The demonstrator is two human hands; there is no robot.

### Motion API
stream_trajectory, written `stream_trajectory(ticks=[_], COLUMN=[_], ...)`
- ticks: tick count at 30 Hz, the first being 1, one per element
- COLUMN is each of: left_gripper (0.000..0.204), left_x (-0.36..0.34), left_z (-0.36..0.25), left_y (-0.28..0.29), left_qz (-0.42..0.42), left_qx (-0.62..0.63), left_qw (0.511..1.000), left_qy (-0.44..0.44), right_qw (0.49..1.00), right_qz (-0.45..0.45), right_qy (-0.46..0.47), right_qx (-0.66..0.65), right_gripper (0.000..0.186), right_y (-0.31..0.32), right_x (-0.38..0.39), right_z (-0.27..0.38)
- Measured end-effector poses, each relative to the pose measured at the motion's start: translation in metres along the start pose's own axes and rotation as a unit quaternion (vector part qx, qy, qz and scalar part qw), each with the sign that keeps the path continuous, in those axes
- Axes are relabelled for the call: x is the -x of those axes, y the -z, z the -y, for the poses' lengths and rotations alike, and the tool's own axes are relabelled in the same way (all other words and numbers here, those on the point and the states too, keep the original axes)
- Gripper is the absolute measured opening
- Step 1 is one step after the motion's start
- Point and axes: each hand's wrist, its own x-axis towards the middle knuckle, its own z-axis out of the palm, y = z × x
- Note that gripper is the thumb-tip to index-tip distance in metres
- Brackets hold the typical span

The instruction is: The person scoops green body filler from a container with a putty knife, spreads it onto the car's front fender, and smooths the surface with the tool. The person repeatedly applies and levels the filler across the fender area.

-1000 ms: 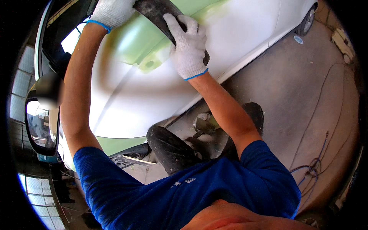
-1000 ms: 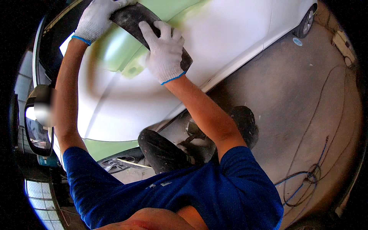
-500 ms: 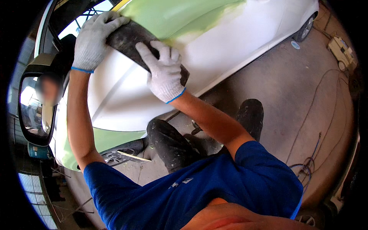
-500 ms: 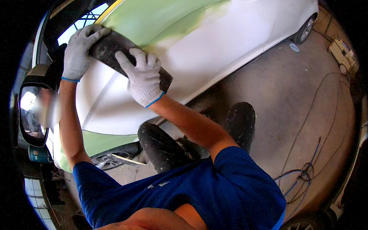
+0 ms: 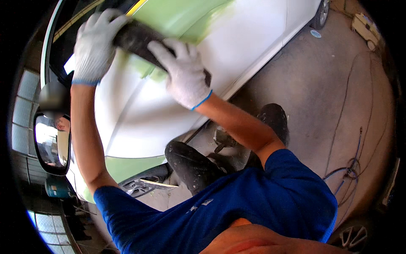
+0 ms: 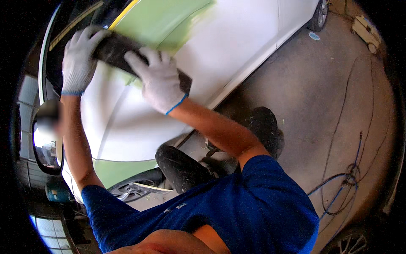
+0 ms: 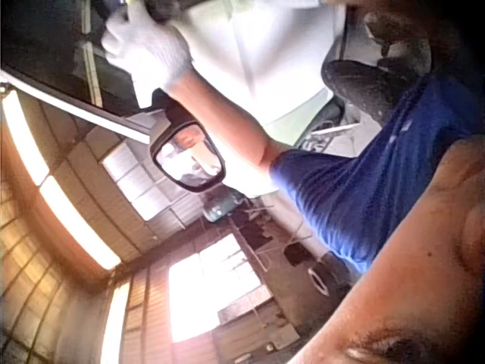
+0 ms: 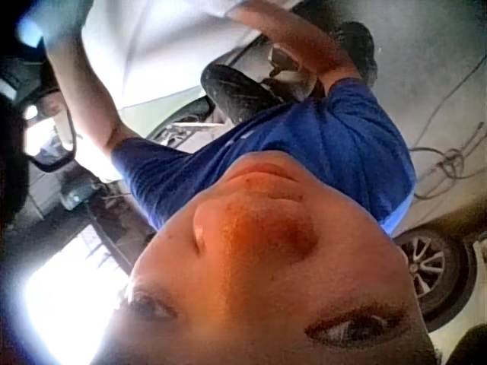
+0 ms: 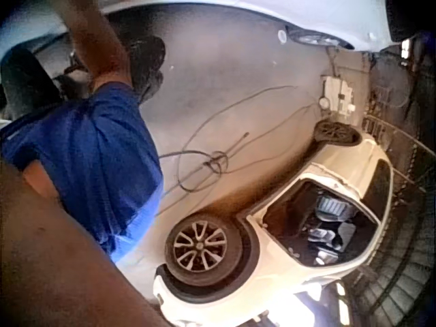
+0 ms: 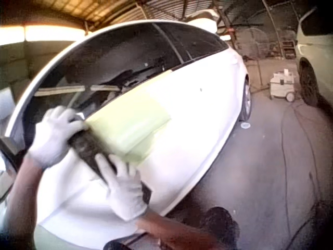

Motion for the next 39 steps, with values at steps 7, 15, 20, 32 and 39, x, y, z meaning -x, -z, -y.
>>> stream_trajectory(ticks=[7,15,20,32,39], left_gripper=[0.047,0.048,0.048,0.049,0.049], left_x=[-0.162,-0.234,-0.243,-0.259,-0.181], left_z=[-0.015,-0.024,-0.025,-0.034,-0.005], left_y=[-0.071,-0.097,-0.108,-0.143,-0.111], left_qz=[-0.057,-0.008,0.004,-0.030,0.023], left_qx=[-0.075,-0.027,-0.020,0.029,0.010], left_qw=[0.989,0.994,0.995,0.994,0.996], left_qy=[-0.115,-0.104,-0.094,-0.104,-0.087], right_qw=[0.989,0.983,0.982,0.973,0.985], right_qz=[-0.085,-0.083,-0.096,-0.141,-0.126], right_qy=[-0.037,-0.058,-0.050,-0.055,-0.054], right_qx=[0.112,0.151,0.157,0.173,0.102], right_gripper=[0.066,0.061,0.061,0.061,0.062], right_y=[0.040,0.058,0.056,0.064,0.033], right_x=[-0.055,-0.082,-0.082,-0.087,-0.064], right_z=[-0.109,-0.164,-0.182,-0.205,-0.148])
